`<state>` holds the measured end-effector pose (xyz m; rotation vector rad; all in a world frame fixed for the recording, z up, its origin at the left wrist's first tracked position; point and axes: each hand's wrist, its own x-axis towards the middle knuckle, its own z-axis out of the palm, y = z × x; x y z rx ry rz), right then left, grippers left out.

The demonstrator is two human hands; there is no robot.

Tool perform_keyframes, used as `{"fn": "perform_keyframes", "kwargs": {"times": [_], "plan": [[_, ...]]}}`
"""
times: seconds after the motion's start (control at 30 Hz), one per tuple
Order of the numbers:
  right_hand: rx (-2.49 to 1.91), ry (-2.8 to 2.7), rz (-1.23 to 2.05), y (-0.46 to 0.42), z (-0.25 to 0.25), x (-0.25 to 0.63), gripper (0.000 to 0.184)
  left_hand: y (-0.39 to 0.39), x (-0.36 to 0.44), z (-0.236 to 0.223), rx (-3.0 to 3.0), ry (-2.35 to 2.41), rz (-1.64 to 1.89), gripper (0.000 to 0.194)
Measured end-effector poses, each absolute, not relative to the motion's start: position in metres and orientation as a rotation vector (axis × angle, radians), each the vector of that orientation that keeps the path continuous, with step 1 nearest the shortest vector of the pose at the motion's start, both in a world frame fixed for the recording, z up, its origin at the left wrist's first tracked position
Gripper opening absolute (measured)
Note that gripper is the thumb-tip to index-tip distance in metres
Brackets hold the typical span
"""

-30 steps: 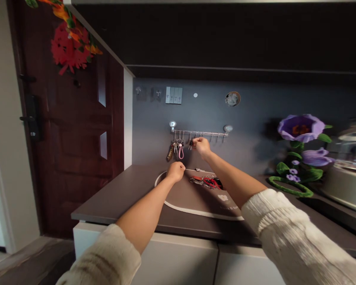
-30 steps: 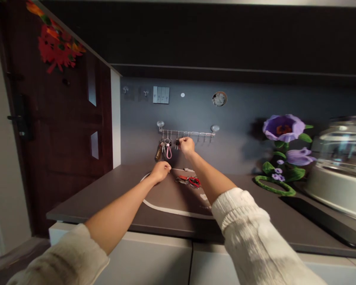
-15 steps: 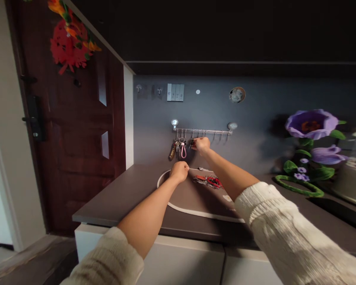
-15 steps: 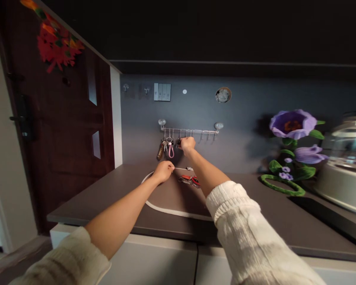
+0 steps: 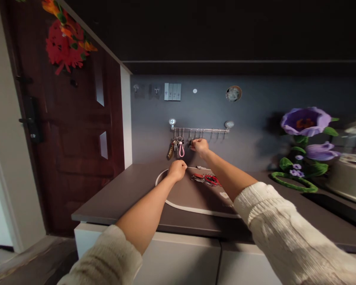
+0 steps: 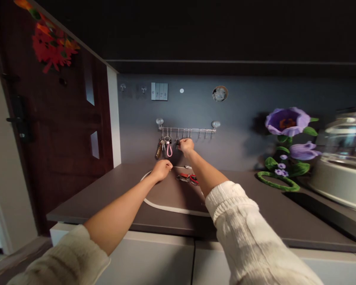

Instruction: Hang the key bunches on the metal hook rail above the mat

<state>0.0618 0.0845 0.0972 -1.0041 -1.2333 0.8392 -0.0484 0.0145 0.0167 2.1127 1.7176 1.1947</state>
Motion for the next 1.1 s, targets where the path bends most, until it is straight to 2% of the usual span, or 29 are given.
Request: {"fn": "perform_keyframes", "kwargs": {"times": [0.47,0.73,0.97,1.1], "plan": [[-0.953,-1.334,0.920,0.043,0.095,0.083,0.015,0.009,-0.051,0.021,2.159,1.522,1.273,0.014],[-0.959,-1.342,0.989,0.002,0.068,0.097,0.011,0.001,-0.048,0.023,2.215,1.462,1.184,0.014],[-1.053,-1.448,0.867,-0.015,0.029,0.114,0.007,0.001,-0.048,0.018,2.318,1.484,1.105,0.018],[-1.165,-1.674,0.643,-0.018,0.014,0.119,0.010,0.002,-0.047,0.012,2.392,1.490,1.039,0.018]]}}
